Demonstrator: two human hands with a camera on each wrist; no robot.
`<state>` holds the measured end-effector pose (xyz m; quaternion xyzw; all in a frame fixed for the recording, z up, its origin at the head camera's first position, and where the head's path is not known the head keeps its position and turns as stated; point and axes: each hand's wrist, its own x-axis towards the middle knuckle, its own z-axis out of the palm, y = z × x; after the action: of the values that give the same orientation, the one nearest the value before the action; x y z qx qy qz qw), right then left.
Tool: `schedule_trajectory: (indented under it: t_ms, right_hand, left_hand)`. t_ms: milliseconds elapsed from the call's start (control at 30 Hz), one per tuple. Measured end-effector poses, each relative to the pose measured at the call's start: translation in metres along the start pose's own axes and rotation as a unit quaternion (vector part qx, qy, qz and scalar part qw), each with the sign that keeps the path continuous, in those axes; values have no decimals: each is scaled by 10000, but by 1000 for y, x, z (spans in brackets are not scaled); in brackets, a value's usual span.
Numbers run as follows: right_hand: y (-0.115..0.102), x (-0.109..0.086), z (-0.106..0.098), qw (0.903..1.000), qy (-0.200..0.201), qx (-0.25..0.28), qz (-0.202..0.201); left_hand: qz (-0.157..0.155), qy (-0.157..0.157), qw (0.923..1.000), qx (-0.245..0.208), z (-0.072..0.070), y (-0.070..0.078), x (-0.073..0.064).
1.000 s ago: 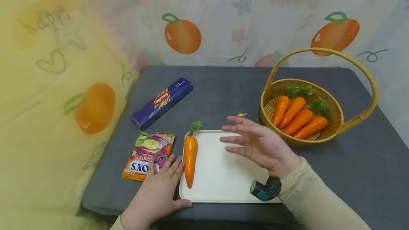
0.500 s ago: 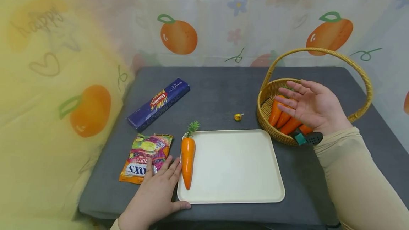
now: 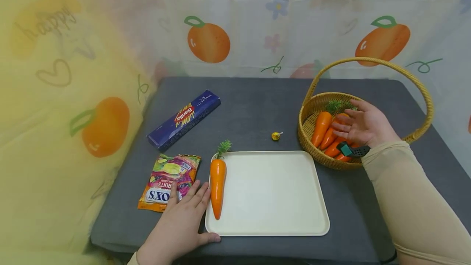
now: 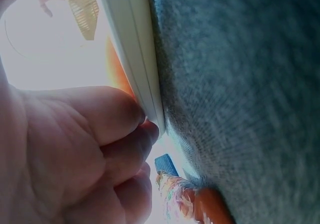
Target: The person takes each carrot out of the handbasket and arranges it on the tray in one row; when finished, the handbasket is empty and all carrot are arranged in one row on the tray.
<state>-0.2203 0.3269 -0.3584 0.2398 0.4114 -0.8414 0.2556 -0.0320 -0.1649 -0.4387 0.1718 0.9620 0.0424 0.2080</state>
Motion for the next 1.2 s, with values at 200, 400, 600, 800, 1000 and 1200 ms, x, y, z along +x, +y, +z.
schedule_trajectory:
  t_ms: [200,400,600,800,1000,1200]
  right_hand:
    - [4,7,3,9998,-31,-144,130]
    - [10,18,15,9986,-67,-496,189]
    - [14,33,23,9977,-66,-595,322]
    - [16,48,24,9966,184,-624,508]
    - [13,59,22,9958,164,-455,779]
    - [8,64,21,9961,3,-190,861]
  left_hand:
    - [54,34,10000,14,-1,-1,-1]
    - [55,48,10000,39,-1,-1,-1]
    - [65,17,10000,35,-1,0,-1]
    - [41,-42,10000,3,-2,1,-1]
    - [30,-52,10000,34,-3,1,-1]
    - [5,-76,10000,19,-2,1,0]
